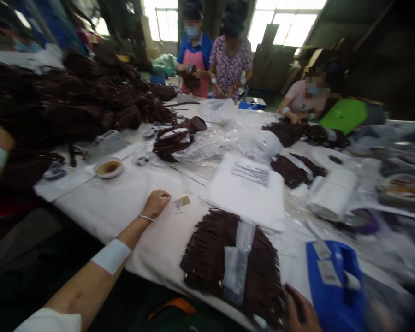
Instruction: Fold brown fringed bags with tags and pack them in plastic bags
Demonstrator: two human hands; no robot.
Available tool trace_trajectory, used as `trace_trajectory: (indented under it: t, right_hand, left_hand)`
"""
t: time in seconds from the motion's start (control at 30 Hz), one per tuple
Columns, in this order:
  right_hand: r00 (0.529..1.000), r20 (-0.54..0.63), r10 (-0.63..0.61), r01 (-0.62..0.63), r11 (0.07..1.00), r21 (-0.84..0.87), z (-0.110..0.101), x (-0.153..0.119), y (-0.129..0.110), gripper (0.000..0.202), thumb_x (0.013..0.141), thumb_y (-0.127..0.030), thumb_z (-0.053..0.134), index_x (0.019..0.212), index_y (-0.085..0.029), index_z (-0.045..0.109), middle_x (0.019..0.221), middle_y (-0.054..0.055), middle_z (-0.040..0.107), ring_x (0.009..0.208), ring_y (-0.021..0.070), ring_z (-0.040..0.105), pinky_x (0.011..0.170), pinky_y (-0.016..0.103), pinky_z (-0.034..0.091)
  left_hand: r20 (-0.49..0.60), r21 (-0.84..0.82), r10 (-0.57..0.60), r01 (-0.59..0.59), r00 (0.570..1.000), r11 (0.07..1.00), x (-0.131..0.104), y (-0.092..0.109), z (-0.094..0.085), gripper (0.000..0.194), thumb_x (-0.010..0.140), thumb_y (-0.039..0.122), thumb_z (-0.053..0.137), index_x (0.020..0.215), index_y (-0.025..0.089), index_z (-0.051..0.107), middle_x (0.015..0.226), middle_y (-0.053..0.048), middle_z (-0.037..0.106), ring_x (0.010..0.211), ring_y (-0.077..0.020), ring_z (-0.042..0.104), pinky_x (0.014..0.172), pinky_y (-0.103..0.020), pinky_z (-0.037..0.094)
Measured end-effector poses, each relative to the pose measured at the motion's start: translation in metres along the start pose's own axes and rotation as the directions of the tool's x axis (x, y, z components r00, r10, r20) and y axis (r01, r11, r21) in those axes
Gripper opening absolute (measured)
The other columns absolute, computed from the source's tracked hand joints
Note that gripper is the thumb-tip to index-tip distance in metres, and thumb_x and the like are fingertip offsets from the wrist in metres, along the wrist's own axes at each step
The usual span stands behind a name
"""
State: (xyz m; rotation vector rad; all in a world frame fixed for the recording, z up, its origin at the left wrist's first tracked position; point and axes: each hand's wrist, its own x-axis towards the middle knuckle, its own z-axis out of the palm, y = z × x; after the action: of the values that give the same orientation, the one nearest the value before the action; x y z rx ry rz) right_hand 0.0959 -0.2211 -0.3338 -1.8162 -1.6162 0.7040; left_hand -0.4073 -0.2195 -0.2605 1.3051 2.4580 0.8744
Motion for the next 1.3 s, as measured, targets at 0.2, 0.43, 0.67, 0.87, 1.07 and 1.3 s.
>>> trace_trajectory:
  t: [0.2,0.43,0.67,0.87,1.07,1.3]
  right_hand:
    - [0.973,-0.032,0.229,-0.193,0.88,0.435,-0.023,-0.019,-0.031,0.047,0.082,-0.052,0.053,0.116,-0.019,0.058,0.111,0.01,0.065,0.098,0.0251,0.062,0.093,0.046,0.046]
    - [0.909,0.407,-0.09,-0.229,0.709,0.667,-0.041,-0.083,-0.079,0.036,0.079,-0.033,0.066,0.114,-0.025,0.06,0.101,0.006,0.064,0.081,0.0182,0.064,0.063,0.029,0.057]
    - [0.895,0.446,-0.018,-0.283,0.749,0.599,-0.044,-0.108,-0.051,0.016,0.081,-0.035,0.063,0.084,-0.02,0.067,0.075,0.002,0.064,0.065,0.0142,0.063,0.062,0.025,0.052]
    - [0.919,0.269,0.289,-0.394,0.711,0.582,-0.039,-0.085,-0.033,0.039,0.084,-0.051,0.052,0.106,-0.018,0.058,0.082,0.005,0.065,0.063,0.0159,0.062,0.055,0.026,0.05]
    - [0.95,0.217,0.223,-0.281,0.915,0.291,-0.028,-0.062,-0.028,0.037,0.08,-0.05,0.056,0.103,-0.022,0.06,0.078,0.001,0.067,0.051,0.0143,0.058,0.054,0.028,0.048]
    - [0.954,0.213,0.213,-0.273,0.912,0.308,-0.03,-0.061,-0.029,0.03,0.077,-0.04,0.058,0.097,-0.019,0.064,0.081,0.003,0.067,0.054,0.0144,0.056,0.056,0.027,0.048]
  left_hand:
    - [0.042,-0.459,-0.021,0.037,0.999,0.888,-0.038,0.074,-0.018,0.031,0.082,0.042,0.056,0.101,0.017,0.058,0.083,0.002,0.063,0.06,-0.0076,0.05,0.05,-0.015,0.036]
    - [0.913,-0.352,0.234,0.355,0.334,0.866,-0.175,0.19,0.057,0.037,0.073,0.05,0.066,0.078,0.014,0.057,0.056,0.005,0.055,0.036,-0.0039,0.039,0.034,-0.015,0.024]
    - [0.972,-0.196,0.233,0.437,-0.032,0.878,-0.223,0.183,0.103,0.044,0.071,0.055,0.065,0.082,0.013,0.058,0.059,0.002,0.058,0.034,-0.005,0.042,0.029,-0.015,0.025]
    - [0.698,-0.347,0.295,-0.052,0.652,0.937,-0.168,0.205,0.057,0.033,0.081,0.049,0.059,0.089,0.017,0.061,0.062,0.003,0.06,0.046,-0.0091,0.051,0.041,-0.019,0.039]
    - [0.216,-0.149,0.822,-0.815,0.526,0.561,-0.15,0.22,0.054,0.014,0.089,0.029,0.055,0.094,0.021,0.065,0.088,-0.002,0.065,0.083,-0.0156,0.059,0.078,-0.027,0.047]
    - [0.582,-0.348,0.761,-0.758,0.287,0.552,-0.2,0.222,0.134,0.022,0.095,0.026,0.042,0.093,0.017,0.062,0.09,-0.005,0.059,0.084,-0.0148,0.057,0.074,-0.024,0.048]
